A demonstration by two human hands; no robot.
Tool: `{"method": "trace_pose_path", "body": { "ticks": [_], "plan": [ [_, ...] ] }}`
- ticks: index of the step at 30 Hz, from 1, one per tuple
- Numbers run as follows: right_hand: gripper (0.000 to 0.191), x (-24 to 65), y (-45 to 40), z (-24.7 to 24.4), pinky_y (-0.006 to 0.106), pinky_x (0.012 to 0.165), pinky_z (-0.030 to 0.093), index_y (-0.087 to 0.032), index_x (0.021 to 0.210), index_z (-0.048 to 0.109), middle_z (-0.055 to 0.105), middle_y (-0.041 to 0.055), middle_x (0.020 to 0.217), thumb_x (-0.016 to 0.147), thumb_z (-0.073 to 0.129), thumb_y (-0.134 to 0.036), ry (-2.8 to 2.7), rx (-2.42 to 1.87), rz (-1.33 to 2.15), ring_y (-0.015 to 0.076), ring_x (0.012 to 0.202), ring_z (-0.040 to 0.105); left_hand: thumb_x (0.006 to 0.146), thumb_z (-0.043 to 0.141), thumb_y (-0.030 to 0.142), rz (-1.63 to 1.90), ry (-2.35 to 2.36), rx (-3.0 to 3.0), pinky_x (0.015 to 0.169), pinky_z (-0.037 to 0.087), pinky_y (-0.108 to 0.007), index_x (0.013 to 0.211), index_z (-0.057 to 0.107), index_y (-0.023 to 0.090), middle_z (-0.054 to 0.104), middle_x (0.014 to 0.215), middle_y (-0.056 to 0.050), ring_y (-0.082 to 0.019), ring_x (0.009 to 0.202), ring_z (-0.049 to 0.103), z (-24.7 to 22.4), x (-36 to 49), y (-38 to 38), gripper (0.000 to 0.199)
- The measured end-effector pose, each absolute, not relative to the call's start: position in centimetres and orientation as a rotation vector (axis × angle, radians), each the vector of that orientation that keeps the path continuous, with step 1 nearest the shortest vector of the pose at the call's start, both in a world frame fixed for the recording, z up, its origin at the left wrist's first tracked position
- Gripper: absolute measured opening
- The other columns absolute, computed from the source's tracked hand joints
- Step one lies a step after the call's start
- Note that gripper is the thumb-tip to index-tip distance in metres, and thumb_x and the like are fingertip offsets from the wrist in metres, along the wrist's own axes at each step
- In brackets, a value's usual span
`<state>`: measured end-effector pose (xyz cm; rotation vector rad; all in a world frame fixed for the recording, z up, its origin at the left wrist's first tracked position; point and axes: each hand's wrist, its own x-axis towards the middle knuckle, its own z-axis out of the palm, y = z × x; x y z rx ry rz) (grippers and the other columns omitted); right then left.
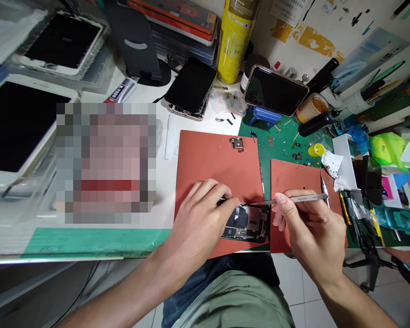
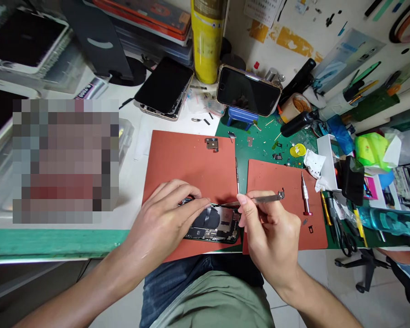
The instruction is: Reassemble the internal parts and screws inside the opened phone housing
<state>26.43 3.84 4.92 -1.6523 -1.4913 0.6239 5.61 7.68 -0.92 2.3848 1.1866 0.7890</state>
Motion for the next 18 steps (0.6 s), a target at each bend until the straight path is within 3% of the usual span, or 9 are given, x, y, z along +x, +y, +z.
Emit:
{"method": "trace_pose_path", "body": {
  "ticks": [3,11,18],
  "plan": [
    [0.003,26.6,3.3,4.6,0.029,0.058,0.063,-0.022,0.099,0.073,0.075,-0.0001,0.077,0.099,0.073,-0.019,-1.535,-1.594,0.57,0.0151,0.061,0.073,0.101,0.061,0.007,0.791,1.194,2.374,0.082,0.046,-0.04,0.106,0.078,0.021,0.071,0.099,-0.005,-0.024,0.094,0.06,-0.9,5.6,7.6,0.023],
    [0.042,28.5,1.6,4.2,0.032,0.064,0.067,-0.026,0.12,0.077,0.079,0.0009,0.084,0.091,0.071,0.003,-1.798,-1.316,0.506,0.0191,0.073,0.078,0.101,0.062,0.007,0.77,1.19,2.374,0.082,0.045,-0.04,0.104,0.078,0.021,0.07,0.1,-0.005,-0.025,0.096,0.06,-0.8,5.6,7.7,0.02],
    [0.052,30.8,1.6,3.8,0.034,0.07,0.071,-0.024,0.142,0.068,0.084,0.005,0.093,0.096,0.064,-0.001,-2.191,-1.013,0.455,0.0217,0.081,0.083,0.102,0.059,0.006,0.758,1.211,2.373,0.082,0.045,-0.04,0.1,0.076,0.02,0.07,0.1,-0.005,-0.024,0.096,0.06,-0.9,5.6,7.5,0.022]
  ]
}}
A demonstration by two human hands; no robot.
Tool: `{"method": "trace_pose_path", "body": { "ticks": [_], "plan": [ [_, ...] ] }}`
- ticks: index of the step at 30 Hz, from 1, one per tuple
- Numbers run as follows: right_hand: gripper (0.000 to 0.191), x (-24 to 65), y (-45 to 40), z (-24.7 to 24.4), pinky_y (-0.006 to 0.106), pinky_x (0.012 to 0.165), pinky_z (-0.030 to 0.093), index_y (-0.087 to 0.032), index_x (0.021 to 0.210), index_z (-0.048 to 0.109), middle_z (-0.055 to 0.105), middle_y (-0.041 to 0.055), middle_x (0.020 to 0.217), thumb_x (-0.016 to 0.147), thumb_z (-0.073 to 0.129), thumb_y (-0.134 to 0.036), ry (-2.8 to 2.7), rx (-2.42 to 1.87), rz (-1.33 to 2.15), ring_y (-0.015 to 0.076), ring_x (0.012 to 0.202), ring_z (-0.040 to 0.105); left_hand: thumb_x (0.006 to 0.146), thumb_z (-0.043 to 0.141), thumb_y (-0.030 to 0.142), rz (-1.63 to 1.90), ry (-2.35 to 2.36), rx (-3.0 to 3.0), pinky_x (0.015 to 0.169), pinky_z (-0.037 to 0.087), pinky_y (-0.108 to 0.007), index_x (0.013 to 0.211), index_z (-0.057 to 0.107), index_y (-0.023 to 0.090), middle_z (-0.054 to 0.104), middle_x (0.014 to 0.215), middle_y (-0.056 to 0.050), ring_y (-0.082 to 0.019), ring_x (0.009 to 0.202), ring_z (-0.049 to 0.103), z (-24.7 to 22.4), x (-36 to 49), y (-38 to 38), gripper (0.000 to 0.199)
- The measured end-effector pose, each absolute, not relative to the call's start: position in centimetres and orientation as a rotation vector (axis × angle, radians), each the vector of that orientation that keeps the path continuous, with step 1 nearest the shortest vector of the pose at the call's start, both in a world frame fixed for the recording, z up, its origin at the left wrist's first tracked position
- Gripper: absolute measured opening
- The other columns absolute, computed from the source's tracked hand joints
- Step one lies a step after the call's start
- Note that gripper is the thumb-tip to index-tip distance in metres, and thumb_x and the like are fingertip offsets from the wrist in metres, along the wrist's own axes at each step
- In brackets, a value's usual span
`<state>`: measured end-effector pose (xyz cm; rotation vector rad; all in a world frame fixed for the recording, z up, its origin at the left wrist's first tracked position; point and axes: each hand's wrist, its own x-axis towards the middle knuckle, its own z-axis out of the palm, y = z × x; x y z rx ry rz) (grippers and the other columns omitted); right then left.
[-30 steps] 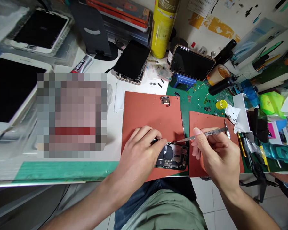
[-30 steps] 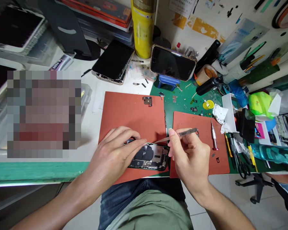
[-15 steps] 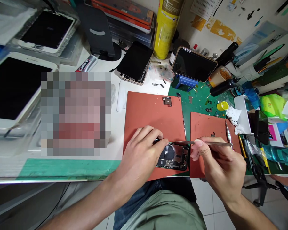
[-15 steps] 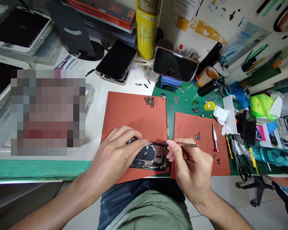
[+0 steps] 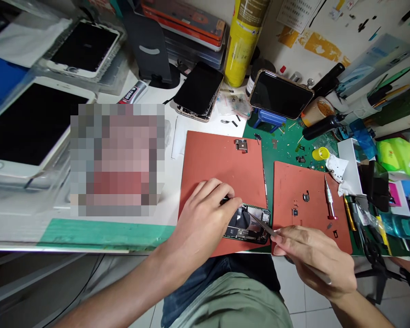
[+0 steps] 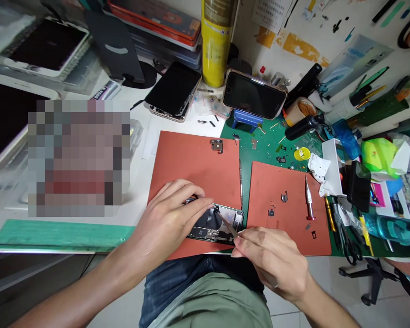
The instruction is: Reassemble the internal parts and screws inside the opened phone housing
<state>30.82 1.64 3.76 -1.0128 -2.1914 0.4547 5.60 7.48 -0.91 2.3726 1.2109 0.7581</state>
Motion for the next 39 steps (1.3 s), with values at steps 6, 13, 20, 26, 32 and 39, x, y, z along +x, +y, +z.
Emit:
{"method": "trace_pose_path", "body": {
  "ticks": [6,13,20,26,32,39],
  "plan": [
    [0.039,31.8,2.2,5.2,0.035,0.074,0.072,-0.018,0.135,0.07,0.085,0.0079,0.101,0.1,0.058,-0.004,-2.46,-0.883,0.478,0.0215,0.085,0.083,0.101,0.06,0.005,0.763,1.201,2.366,0.082,0.044,-0.04,0.103,0.075,0.02,0.069,0.102,-0.005,-0.024,0.097,0.059,-1.0,5.7,7.5,0.022],
    [0.019,32.0,3.5,4.8,0.03,0.069,0.071,-0.017,0.087,0.078,0.085,0.0104,0.093,0.099,0.065,-0.01,-2.633,-0.545,0.079,0.0206,0.079,0.082,0.099,0.056,-0.002,0.716,1.123,2.348,0.091,0.046,-0.041,0.116,0.071,0.022,0.067,0.116,-0.006,-0.025,0.11,0.056,-0.2,5.3,7.4,0.033],
    [0.018,31.8,4.5,6.6,0.034,0.08,0.073,-0.018,0.094,0.083,0.084,0.0081,0.094,0.099,0.065,-0.02,-2.856,-0.229,-0.054,0.025,0.092,0.082,0.093,0.051,-0.008,0.518,0.888,2.413,0.092,0.044,-0.038,0.116,0.07,0.022,0.058,0.12,-0.006,-0.024,0.112,0.048,1.4,5.2,8.5,0.043],
    [0.03,32.0,4.2,6.7,0.038,0.087,0.07,-0.016,0.103,0.082,0.083,0.01,0.103,0.1,0.053,-0.02,-2.959,-0.101,-0.064,0.0252,0.095,0.079,0.096,0.05,-0.006,0.492,0.827,2.413,0.091,0.042,-0.037,0.112,0.072,0.022,0.055,0.12,-0.006,-0.023,0.108,0.045,1.1,5.7,9.2,0.039],
    [0.03,31.9,4.4,6.4,0.04,0.082,0.066,-0.012,0.099,0.081,0.082,0.0124,0.1,0.098,0.054,-0.025,-2.936,0.001,-0.036,0.0282,0.09,0.078,0.096,0.055,-0.004,0.479,0.781,2.403,0.091,0.04,-0.038,0.101,0.07,0.017,0.056,0.117,-0.007,-0.022,0.107,0.046,1.1,6.0,9.4,0.027],
    [0.035,32.3,4.3,7.2,0.04,0.09,0.062,-0.007,0.109,0.079,0.081,0.0178,0.107,0.099,0.05,-0.025,-3.056,-0.052,0.075,0.0298,0.095,0.077,0.103,0.055,0.01,0.55,0.935,2.309,0.088,0.044,-0.039,0.103,0.073,0.02,0.062,0.113,-0.007,-0.022,0.102,0.055,2.0,6.2,8.3,0.021]
  ]
}}
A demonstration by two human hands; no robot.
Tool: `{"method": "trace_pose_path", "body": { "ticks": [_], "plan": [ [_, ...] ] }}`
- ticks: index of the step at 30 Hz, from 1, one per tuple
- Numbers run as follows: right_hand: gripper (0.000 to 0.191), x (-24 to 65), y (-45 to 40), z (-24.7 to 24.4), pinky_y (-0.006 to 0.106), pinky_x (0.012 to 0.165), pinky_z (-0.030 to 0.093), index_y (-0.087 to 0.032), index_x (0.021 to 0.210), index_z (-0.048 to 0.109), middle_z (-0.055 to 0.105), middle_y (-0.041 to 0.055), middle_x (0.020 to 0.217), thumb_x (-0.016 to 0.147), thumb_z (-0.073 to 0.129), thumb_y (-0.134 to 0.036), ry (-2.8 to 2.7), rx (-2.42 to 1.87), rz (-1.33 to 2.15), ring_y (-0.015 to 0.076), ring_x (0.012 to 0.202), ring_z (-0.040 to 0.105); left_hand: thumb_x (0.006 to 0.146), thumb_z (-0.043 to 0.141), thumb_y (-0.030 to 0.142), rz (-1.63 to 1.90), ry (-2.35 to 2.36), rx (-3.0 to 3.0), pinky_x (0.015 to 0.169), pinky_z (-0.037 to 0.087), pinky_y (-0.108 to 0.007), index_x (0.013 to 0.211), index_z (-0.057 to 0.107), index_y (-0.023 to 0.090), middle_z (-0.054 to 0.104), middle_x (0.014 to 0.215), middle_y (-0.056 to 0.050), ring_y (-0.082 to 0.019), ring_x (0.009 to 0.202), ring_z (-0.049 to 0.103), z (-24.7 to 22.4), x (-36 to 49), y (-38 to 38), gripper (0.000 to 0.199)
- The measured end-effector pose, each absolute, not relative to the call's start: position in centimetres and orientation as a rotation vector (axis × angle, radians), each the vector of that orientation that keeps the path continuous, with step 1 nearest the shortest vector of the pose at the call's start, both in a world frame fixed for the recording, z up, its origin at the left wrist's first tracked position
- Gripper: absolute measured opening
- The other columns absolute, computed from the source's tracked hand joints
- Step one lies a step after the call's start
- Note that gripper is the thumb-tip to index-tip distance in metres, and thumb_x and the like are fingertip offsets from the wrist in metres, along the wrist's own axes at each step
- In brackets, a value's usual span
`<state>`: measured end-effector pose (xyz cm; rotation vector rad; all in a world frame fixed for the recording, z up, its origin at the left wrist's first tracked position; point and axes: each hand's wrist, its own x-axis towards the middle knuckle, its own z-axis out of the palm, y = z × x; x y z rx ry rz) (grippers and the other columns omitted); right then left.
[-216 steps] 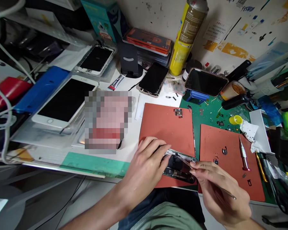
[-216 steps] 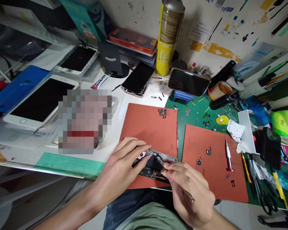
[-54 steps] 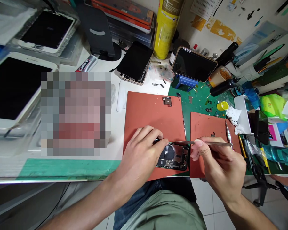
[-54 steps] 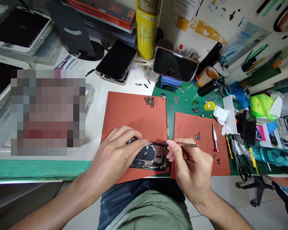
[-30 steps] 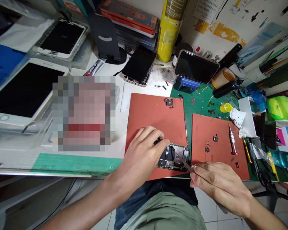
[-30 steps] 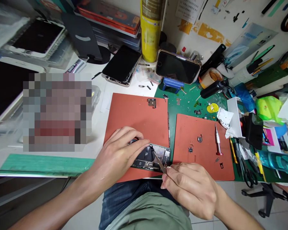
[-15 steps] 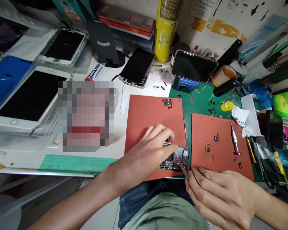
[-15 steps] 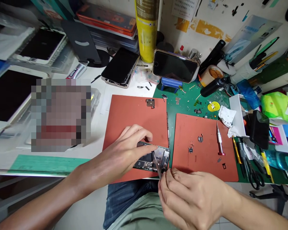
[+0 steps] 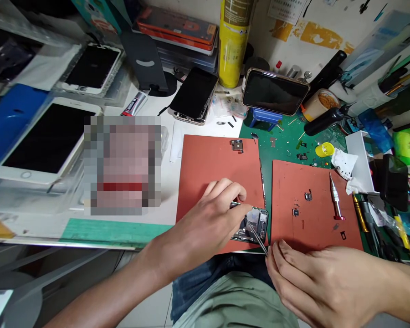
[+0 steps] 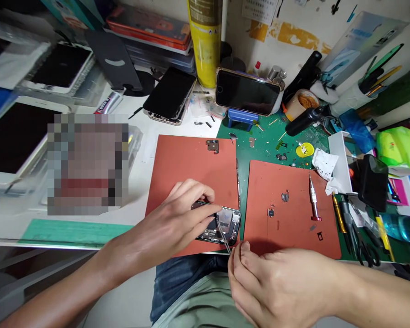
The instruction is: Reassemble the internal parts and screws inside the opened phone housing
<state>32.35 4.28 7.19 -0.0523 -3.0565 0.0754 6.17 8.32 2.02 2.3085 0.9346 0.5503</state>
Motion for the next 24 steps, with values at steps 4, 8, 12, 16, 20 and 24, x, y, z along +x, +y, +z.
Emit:
{"method": "trace_pose_path", "body": {
  "ticks": [4,8,12,16,20,24],
  "plan": [
    [0.038,32.3,4.3,7.7,0.038,0.088,0.06,-0.005,0.113,0.078,0.081,0.0194,0.111,0.097,0.048,-0.023,-3.089,-0.081,0.09,0.0289,0.094,0.077,0.108,0.054,0.036,0.711,1.246,1.575,0.072,0.05,-0.031,0.099,0.073,0.022,0.07,0.088,-0.004,-0.017,0.078,0.064,2.9,7.0,3.9,0.024],
    [0.039,32.0,4.4,8.0,0.039,0.086,0.059,-0.005,0.114,0.078,0.082,0.0187,0.107,0.095,0.048,-0.021,-3.096,-0.082,0.089,0.0287,0.09,0.075,0.101,0.049,0.072,0.352,1.084,0.697,0.037,0.028,-0.023,0.091,0.068,0.021,0.054,0.046,0.004,-0.01,0.033,0.038,3.1,9.1,-0.4,0.055],
    [0.038,31.5,4.3,8.5,0.042,0.086,0.058,-0.006,0.114,0.08,0.082,0.0183,0.104,0.093,0.055,-0.025,-3.136,-0.009,0.042,0.0305,0.088,0.074,0.092,0.053,0.082,0.402,1.07,0.449,0.031,0.016,-0.022,0.093,0.067,0.019,0.052,0.038,0.004,-0.008,0.026,0.027,2.6,11.1,-0.9,0.065],
    [0.039,31.0,4.3,8.9,0.043,0.083,0.058,-0.005,0.113,0.08,0.082,0.0194,0.102,0.091,0.061,-0.032,-3.178,0.012,0.008,0.0318,0.087,0.075,0.089,0.065,0.075,0.462,1.074,0.37,0.033,0.01,-0.022,0.079,0.064,0.02,0.043,0.032,0.007,-0.006,0.026,0.023,2.8,12.1,0.1,0.056],
    [0.038,30.7,4.3,8.9,0.044,0.084,0.058,-0.005,0.111,0.081,0.083,0.0193,0.101,0.091,0.062,-0.032,-3.194,0.022,-0.035,0.0316,0.088,0.075,0.09,0.07,0.066,0.526,1.086,0.32,0.037,0.01,-0.022,0.073,0.063,0.018,0.042,0.033,0.007,-0.005,0.028,0.024,2.9,12.4,0.4,0.051],
    [0.037,30.7,4.4,8.9,0.042,0.087,0.059,-0.005,0.114,0.079,0.082,0.019,0.105,0.094,0.061,-0.03,-3.192,-0.039,-0.016,0.0299,0.092,0.075,0.091,0.07,0.065,0.537,1.083,0.314,0.037,0.009,-0.023,0.076,0.066,0.018,0.043,0.033,0.006,-0.005,0.028,0.023,2.6,12.4,0.2,0.05]
  ]
}}
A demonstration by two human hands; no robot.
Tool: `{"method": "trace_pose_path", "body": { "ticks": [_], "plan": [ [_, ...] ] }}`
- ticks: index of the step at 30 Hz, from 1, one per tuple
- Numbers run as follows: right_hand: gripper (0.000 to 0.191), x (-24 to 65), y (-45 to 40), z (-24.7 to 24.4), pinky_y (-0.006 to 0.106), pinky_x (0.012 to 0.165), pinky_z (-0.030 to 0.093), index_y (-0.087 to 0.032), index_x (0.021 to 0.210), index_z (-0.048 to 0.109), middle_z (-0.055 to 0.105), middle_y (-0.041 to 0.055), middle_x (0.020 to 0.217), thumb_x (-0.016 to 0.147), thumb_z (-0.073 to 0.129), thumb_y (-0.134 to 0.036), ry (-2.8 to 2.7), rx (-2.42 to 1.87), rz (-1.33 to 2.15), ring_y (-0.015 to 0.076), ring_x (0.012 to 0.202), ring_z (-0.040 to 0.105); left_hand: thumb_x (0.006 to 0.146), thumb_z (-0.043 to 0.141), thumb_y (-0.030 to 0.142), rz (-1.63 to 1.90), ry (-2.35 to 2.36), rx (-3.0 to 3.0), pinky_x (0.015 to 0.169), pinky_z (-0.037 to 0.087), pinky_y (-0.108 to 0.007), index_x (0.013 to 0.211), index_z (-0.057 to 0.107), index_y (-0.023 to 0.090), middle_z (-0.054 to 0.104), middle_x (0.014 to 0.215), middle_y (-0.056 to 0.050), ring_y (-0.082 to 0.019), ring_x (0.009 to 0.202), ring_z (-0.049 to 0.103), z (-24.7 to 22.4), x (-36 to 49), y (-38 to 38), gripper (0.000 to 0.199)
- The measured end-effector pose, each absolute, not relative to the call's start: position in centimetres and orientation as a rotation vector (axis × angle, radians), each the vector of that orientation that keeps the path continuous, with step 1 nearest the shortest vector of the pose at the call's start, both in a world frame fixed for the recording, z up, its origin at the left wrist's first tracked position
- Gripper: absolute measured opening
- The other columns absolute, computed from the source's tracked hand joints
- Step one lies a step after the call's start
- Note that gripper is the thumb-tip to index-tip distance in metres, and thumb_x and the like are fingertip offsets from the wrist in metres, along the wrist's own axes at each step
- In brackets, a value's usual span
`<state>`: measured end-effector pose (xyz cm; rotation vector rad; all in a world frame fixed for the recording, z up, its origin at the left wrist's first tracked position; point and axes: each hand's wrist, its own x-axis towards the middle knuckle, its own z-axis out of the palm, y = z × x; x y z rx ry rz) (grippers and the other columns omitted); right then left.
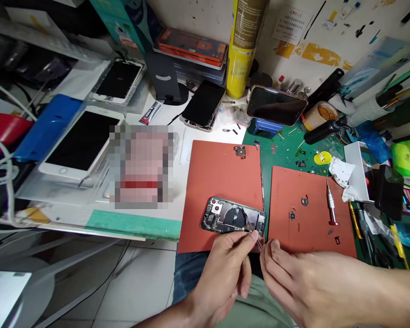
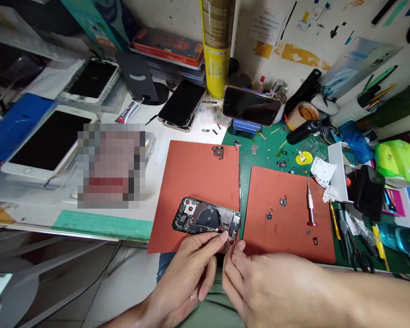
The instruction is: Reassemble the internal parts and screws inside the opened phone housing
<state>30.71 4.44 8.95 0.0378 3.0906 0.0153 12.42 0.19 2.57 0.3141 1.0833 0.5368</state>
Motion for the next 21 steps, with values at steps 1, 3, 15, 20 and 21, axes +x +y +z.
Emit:
{"method": "trace_pose_path", "body": {
  "ticks": [1,3,15,20,21],
  "plan": [
    [0.036,30.9,4.4,9.0,0.041,0.089,0.059,-0.005,0.114,0.079,0.082,0.0184,0.107,0.095,0.06,-0.029,3.098,0.077,0.0,0.0292,0.094,0.075,0.091,0.07,0.065,0.541,1.077,0.313,0.036,0.009,-0.024,0.077,0.066,0.018,0.043,0.033,0.006,-0.006,0.029,0.024,2.5,12.4,0.1,0.049],
    [0.032,31.4,4.1,9.1,0.041,0.094,0.059,-0.007,0.116,0.078,0.082,0.0165,0.111,0.098,0.058,-0.026,3.139,0.17,-0.046,0.0292,0.099,0.075,0.091,0.069,0.065,0.561,1.062,0.314,0.036,0.009,-0.024,0.08,0.068,0.017,0.043,0.035,0.007,-0.006,0.029,0.026,2.3,12.5,0.0,0.049],
    [0.063,30.5,-4.0,5.4,0.032,0.064,0.063,-0.014,0.103,0.075,0.079,0.0115,0.084,0.103,0.051,-0.072,0.673,2.055,-2.836,0.0214,0.068,0.077,0.093,0.067,0.063,0.589,1.099,0.314,0.039,0.014,-0.024,0.093,0.076,0.012,0.081,0.096,-0.011,0.001,0.031,0.033,3.0,12.7,0.4,0.052],
    [0.047,29.0,-4.4,4.2,0.021,0.041,0.05,-0.012,0.106,0.075,0.073,0.0038,0.063,0.091,0.08,-0.057,0.033,1.97,-3.142,0.0168,0.043,0.069,0.092,0.07,0.06,0.614,1.105,0.299,0.044,0.015,-0.023,0.095,0.075,0.012,0.082,0.106,-0.012,0.003,0.034,0.028,3.0,12.8,0.3,0.048],
    [0.044,28.9,-4.4,4.2,0.019,0.039,0.048,-0.012,0.105,0.075,0.073,0.0028,0.063,0.091,0.082,-0.053,-0.021,1.978,-3.158,0.0149,0.041,0.067,0.093,0.07,0.059,0.622,1.099,0.285,0.045,0.015,-0.023,0.096,0.075,0.012,0.082,0.107,-0.012,0.003,0.035,0.028,3.0,12.8,0.2,0.047]
  ]
}}
